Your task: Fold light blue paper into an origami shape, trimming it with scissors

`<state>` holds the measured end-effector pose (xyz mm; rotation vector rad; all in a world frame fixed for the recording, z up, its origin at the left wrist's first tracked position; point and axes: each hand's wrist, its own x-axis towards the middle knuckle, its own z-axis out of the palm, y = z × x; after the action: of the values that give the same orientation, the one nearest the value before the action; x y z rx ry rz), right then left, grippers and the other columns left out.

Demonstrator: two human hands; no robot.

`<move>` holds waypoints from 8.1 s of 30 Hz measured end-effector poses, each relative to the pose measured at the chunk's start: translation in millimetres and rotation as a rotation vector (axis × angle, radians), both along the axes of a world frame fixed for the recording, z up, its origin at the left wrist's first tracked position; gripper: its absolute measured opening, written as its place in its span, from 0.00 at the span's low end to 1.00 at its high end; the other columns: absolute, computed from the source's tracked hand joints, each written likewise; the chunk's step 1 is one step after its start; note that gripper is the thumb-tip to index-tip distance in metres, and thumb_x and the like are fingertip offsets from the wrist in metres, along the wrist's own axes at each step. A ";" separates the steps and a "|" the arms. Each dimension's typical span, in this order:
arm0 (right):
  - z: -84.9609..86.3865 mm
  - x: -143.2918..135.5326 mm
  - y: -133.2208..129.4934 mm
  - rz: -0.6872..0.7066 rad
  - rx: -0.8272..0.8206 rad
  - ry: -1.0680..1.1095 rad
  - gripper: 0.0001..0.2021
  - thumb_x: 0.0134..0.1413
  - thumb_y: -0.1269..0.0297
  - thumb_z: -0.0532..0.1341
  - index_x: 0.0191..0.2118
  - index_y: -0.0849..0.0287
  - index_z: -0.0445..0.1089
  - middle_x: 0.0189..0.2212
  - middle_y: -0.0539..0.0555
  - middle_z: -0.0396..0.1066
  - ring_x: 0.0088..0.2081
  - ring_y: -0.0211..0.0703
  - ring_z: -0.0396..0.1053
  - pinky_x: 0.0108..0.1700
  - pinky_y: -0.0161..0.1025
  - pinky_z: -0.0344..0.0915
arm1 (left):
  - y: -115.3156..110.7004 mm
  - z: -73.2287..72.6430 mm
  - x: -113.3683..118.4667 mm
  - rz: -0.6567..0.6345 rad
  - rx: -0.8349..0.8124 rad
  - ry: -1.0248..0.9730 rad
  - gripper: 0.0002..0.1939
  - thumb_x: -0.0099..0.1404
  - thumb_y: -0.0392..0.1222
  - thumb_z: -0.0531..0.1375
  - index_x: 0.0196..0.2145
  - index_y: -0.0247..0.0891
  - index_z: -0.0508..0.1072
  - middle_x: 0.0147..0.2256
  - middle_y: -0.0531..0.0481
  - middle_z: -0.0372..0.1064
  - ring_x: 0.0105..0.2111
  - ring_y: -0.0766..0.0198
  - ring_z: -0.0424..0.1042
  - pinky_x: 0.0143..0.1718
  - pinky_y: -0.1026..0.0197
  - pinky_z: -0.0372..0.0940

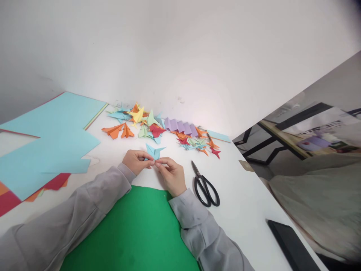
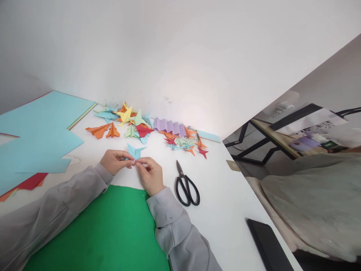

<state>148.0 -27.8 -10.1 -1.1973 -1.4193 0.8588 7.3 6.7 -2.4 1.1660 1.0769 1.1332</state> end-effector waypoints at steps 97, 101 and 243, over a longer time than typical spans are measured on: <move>3.1 -1.2 5.6 -0.044 -0.175 0.396 0.10 0.34 0.66 0.66 0.26 0.59 0.65 0.17 0.46 0.69 0.20 0.35 0.67 0.25 0.34 0.61 | -3.2 3.4 1.4 -0.087 -0.052 -0.108 0.22 0.42 0.39 0.68 0.31 0.34 0.60 0.15 0.57 0.67 0.18 0.65 0.71 0.20 0.64 0.68; 2.3 -0.6 6.6 -0.017 -0.167 0.416 0.11 0.34 0.67 0.66 0.27 0.59 0.65 0.17 0.45 0.68 0.20 0.34 0.67 0.24 0.33 0.61 | -2.0 5.1 -1.1 -0.135 -0.092 -0.132 0.23 0.41 0.41 0.69 0.31 0.34 0.61 0.15 0.56 0.67 0.18 0.64 0.71 0.20 0.65 0.67; 5.9 -2.3 -0.9 0.180 -0.307 0.375 0.06 0.39 0.65 0.62 0.20 0.60 0.66 0.14 0.49 0.70 0.16 0.34 0.65 0.20 0.32 0.60 | 3.8 0.5 -5.3 -0.275 -0.186 -0.223 0.33 0.38 0.36 0.70 0.43 0.26 0.66 0.17 0.52 0.69 0.17 0.63 0.71 0.21 0.63 0.70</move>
<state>145.7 -28.7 -4.2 -1.0682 -1.1236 1.3875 2.0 10.5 -1.9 0.9804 0.8038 0.9028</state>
